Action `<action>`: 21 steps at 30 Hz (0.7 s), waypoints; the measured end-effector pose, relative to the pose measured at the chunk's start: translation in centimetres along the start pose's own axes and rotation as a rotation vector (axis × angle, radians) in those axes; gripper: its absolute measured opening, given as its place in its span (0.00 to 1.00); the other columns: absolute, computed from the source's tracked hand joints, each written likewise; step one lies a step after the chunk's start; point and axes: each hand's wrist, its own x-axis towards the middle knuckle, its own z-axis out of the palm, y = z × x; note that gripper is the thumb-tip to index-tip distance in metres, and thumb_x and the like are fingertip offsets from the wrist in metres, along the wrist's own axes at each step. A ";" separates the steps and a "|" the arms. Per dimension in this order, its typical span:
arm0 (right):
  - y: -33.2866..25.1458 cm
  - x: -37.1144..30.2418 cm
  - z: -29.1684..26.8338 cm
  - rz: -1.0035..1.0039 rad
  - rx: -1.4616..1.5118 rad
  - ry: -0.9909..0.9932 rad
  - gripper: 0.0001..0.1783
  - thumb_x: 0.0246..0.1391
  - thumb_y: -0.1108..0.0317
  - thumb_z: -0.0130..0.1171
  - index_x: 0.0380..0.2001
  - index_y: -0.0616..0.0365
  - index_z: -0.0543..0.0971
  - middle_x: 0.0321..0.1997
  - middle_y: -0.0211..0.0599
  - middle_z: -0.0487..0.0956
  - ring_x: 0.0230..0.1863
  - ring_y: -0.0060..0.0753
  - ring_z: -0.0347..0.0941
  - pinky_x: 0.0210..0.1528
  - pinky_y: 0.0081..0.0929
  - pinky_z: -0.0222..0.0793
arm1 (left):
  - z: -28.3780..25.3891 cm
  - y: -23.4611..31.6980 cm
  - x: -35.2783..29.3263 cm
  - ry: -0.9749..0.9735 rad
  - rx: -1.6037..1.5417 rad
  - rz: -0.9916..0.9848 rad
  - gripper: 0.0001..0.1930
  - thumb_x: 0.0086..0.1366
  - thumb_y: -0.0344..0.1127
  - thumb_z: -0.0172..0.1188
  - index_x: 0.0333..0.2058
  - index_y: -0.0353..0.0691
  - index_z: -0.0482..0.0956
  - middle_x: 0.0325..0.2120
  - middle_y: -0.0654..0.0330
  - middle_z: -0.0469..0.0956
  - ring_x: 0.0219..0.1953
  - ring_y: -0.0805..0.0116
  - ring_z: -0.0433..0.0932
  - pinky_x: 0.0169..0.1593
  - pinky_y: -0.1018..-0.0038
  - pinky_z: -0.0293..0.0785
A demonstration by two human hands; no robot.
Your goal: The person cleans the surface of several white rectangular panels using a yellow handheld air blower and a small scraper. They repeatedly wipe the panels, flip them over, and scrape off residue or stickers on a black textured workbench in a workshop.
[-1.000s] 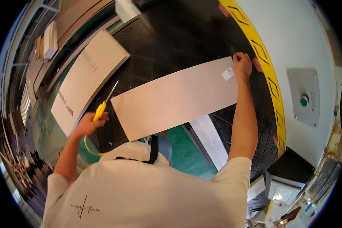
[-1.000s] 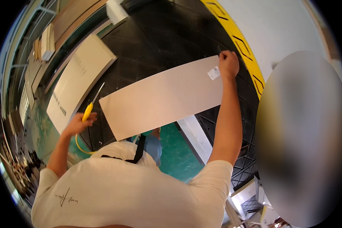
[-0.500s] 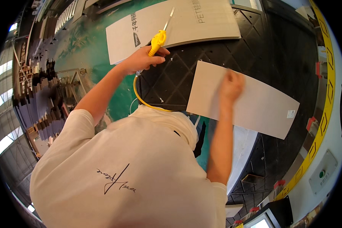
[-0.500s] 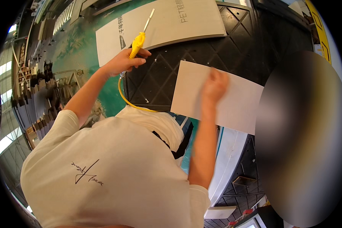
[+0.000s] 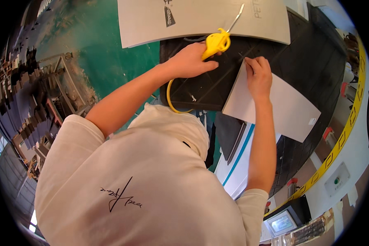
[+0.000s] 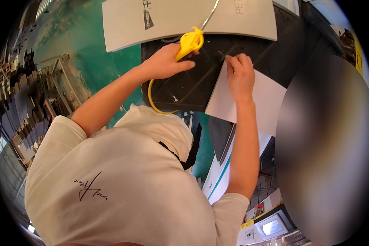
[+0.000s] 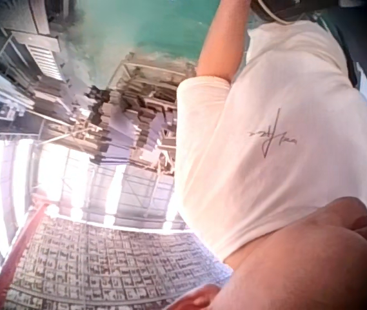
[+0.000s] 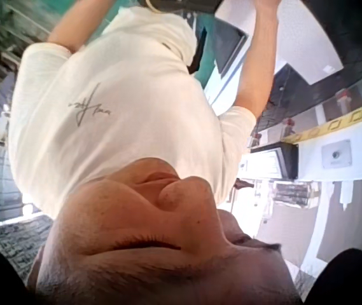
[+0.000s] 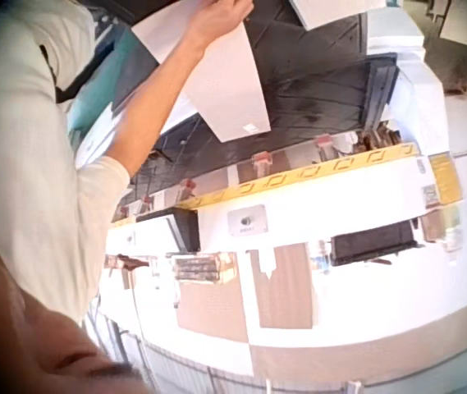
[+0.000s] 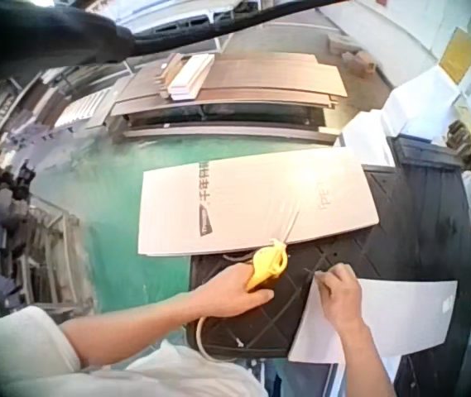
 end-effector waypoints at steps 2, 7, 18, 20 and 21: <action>-0.4 -0.5 -0.3 -0.055 0.004 -0.143 0.05 0.54 0.76 0.67 0.36 0.57 0.85 0.32 0.36 0.74 0.38 0.44 0.74 0.39 0.38 0.73 | 0.5 -0.2 0.8 0.008 0.049 0.065 0.23 0.63 0.48 0.67 0.53 0.41 0.81 0.40 0.50 0.81 0.45 0.51 0.80 0.52 0.61 0.74; -4.2 -13.9 -2.4 -0.174 0.071 -0.396 0.08 0.43 0.77 0.66 0.30 0.56 0.82 0.29 0.38 0.71 0.36 0.44 0.74 0.38 0.38 0.73 | 0.9 -1.6 1.4 0.049 0.121 0.108 0.21 0.64 0.46 0.65 0.51 0.40 0.82 0.39 0.45 0.82 0.44 0.43 0.80 0.50 0.58 0.75; -5.5 -18.5 -4.9 0.809 0.139 0.145 0.09 0.61 0.73 0.64 0.43 0.62 0.84 0.39 0.40 0.81 0.39 0.41 0.78 0.43 0.33 0.74 | 6.4 6.1 4.6 -0.366 -0.023 -0.087 0.16 0.67 0.35 0.58 0.50 0.32 0.79 0.32 0.53 0.85 0.30 0.66 0.86 0.31 0.68 0.82; -1.4 -17.3 -4.7 0.827 0.161 0.280 0.11 0.62 0.71 0.63 0.45 0.64 0.84 0.39 0.41 0.81 0.37 0.38 0.79 0.41 0.31 0.74 | 9.6 7.8 4.9 -0.268 -0.344 -0.144 0.20 0.66 0.30 0.57 0.56 0.31 0.76 0.47 0.50 0.83 0.37 0.66 0.87 0.31 0.71 0.85; 0.8 -16.8 -4.5 0.775 0.161 0.320 0.11 0.61 0.71 0.63 0.45 0.63 0.84 0.38 0.41 0.81 0.37 0.38 0.79 0.41 0.32 0.74 | 11.5 8.5 5.2 -0.233 -0.417 -0.138 0.22 0.66 0.29 0.57 0.58 0.31 0.74 0.52 0.50 0.80 0.40 0.65 0.86 0.32 0.71 0.86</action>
